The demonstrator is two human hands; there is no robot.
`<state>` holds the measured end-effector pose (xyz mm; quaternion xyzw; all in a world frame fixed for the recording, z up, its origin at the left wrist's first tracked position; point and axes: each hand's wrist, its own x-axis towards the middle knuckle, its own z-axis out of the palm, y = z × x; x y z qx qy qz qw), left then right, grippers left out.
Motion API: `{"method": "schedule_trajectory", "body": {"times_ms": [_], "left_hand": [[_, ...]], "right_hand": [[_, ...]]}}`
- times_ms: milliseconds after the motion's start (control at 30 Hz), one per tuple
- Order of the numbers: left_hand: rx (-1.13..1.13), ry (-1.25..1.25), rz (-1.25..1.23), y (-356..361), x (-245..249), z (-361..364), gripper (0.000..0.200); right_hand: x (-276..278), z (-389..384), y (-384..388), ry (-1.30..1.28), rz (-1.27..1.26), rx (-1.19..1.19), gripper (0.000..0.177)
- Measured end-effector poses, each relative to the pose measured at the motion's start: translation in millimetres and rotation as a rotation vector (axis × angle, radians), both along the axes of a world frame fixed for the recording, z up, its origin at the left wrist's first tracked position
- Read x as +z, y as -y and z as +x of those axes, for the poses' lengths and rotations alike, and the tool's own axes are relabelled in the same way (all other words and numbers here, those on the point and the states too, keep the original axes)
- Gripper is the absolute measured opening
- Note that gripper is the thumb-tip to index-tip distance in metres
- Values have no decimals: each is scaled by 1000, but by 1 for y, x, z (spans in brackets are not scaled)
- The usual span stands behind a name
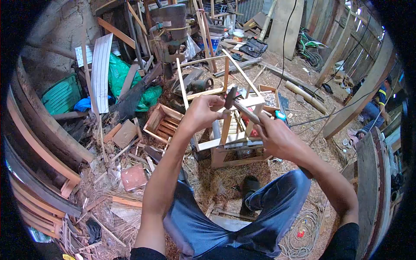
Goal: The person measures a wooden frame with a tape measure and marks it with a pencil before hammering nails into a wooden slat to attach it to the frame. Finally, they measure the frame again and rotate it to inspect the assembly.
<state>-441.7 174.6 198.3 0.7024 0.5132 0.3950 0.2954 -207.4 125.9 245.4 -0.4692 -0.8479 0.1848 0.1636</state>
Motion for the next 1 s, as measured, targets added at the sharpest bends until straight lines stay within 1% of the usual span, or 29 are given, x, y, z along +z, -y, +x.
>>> {"method": "schedule_trajectory", "body": {"times_ms": [33,67,100,167,267,300,333,367,400,433,467,500,533,567,600,667,700,733,767,800,867,933,1000], "left_hand": [[42,-48,-12,1,1,0,39],[42,-47,-14,-2,-3,-1,39],[9,-35,9,-6,-6,-2,39],[-23,-25,31,-9,-11,-5,39],[-32,-20,53,-2,-4,-3,38],[-30,-23,73,0,-4,-2,36],[-28,-28,100,3,3,0,34],[38,-165,37,12,11,4,29],[112,-291,133,10,0,5,25],[131,-335,230,6,-9,6,28],[147,-378,324,5,-15,7,30],[159,-427,375,7,-16,10,31],[168,-479,426,10,-15,12,32],[154,-529,447,13,-11,15,29],[165,-574,452,14,-10,17,24],[141,-557,534,14,-11,18,22],[110,-505,608,13,-13,17,21],[119,-535,600,13,-12,18,23],[118,-546,600,14,-13,18,25],[120,-554,597,13,-14,19,28],[122,-573,590,13,-16,20,30],[124,-600,582,11,-16,18,33],[122,-625,585,10,-19,16,35]], "right_hand": [[8,-3,2,6,-7,-58,21],[15,-5,5,12,-18,-116,21],[23,-7,6,13,-19,-115,21],[33,-10,7,-169,25,-170,21],[34,-7,2,-209,81,-186,21],[30,-4,-2,-275,67,-168,21],[26,-1,-5,-277,86,-164,21],[19,2,-7,-303,80,-182,20],[12,2,-10,-332,78,-196,20],[1,1,-12,-423,19,-202,17],[-4,-2,-9,-406,54,-203,14],[-22,-7,-11,-507,101,-205,14],[-43,-13,-15,-665,-2,-220,13],[-57,-18,-20,-591,76,-236,16],[-78,-28,-24,-723,205,-207,20],[-82,-39,-19,-710,88,-279,22],[-86,-45,-18,-780,37,-266,22],[-91,-49,-19,-849,-16,-250,23],[-103,-53,-24,-863,17,-224,26],[-101,-55,-24,-869,19,-220,26],[-100,-59,-21,-983,-28,-223,27],[-108,-63,-27,-990,-78,-261,28],[-116,-65,-33,-993,32,-248,28]]}}
